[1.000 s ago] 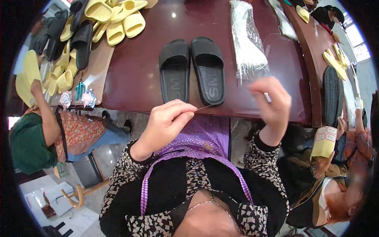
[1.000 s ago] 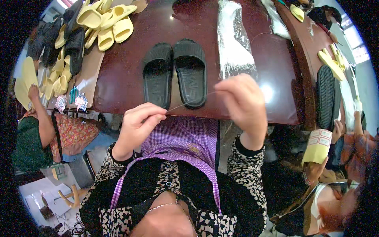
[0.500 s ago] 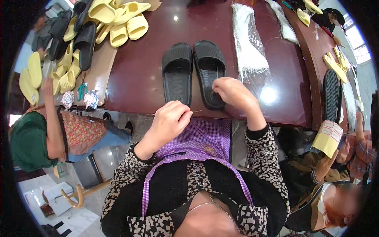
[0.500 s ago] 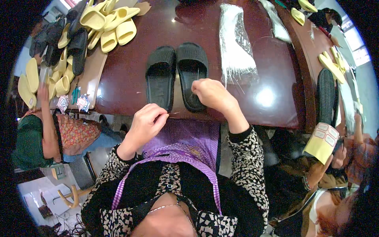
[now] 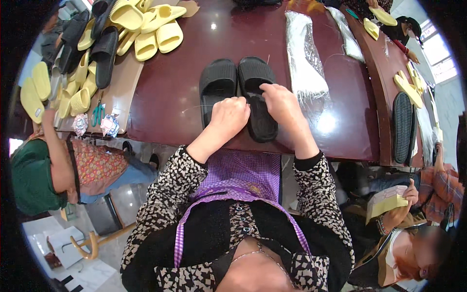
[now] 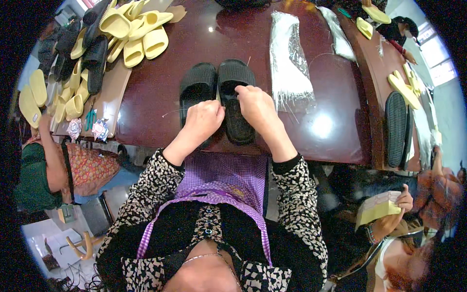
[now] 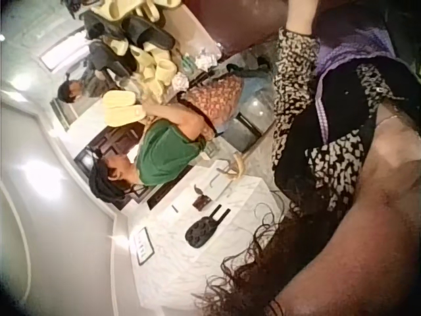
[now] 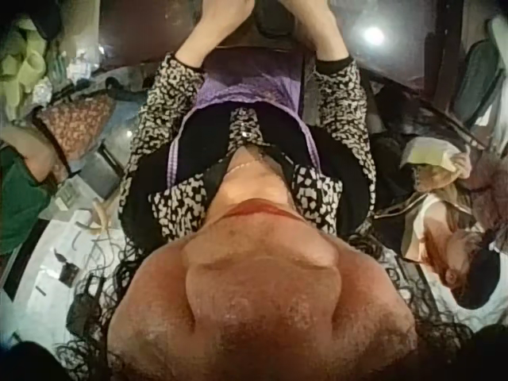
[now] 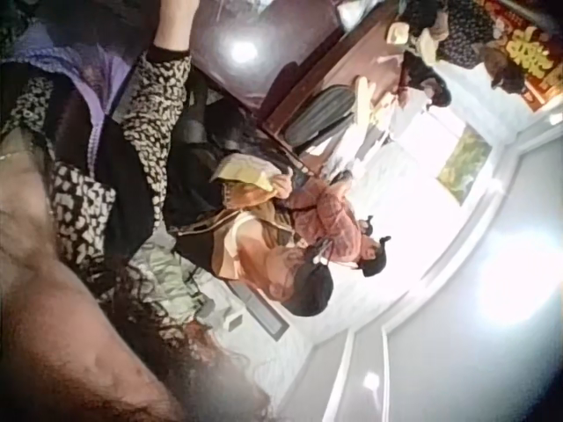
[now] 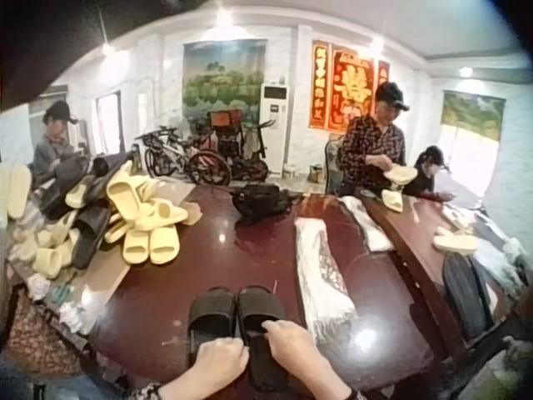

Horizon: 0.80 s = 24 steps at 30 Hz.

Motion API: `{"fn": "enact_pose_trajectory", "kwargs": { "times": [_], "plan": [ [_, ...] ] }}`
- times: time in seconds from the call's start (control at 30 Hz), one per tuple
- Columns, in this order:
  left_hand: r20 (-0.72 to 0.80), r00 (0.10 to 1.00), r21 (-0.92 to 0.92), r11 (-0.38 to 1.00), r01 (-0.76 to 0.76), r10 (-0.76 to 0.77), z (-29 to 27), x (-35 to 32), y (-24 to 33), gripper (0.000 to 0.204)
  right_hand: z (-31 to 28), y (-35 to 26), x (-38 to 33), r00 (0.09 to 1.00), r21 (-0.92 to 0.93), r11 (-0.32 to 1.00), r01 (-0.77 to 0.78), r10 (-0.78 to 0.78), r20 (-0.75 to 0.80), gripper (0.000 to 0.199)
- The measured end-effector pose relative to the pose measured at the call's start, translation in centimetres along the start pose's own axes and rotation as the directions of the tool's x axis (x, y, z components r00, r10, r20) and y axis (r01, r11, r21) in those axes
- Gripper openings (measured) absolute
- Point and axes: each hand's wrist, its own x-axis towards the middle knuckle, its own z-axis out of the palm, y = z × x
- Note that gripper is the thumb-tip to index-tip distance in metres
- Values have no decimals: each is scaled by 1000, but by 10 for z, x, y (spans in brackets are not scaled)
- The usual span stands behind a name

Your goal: The person pairs slides together and fastens each pair using plastic ties.

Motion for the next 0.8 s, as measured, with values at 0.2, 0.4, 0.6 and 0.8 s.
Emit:
{"fn": "enact_pose_trajectory", "kwargs": {
  "times": [0.2,0.4,0.6,0.8],
  "plan": [
    [-1,1000,-1,1000,-29,29,5,6,0,21,-3,38,46,942,267,917,-296,327,-79,24],
    [-12,996,2,997,-83,83,10,6,-3,16,38,72,96,918,-28,918,-395,396,21,29],
    [-114,972,-50,976,-212,205,15,4,2,12,55,97,111,937,113,931,-347,340,77,28],
    [-149,967,-215,948,-236,207,7,4,12,12,54,77,101,936,236,929,-285,323,-141,21]
  ]
}}
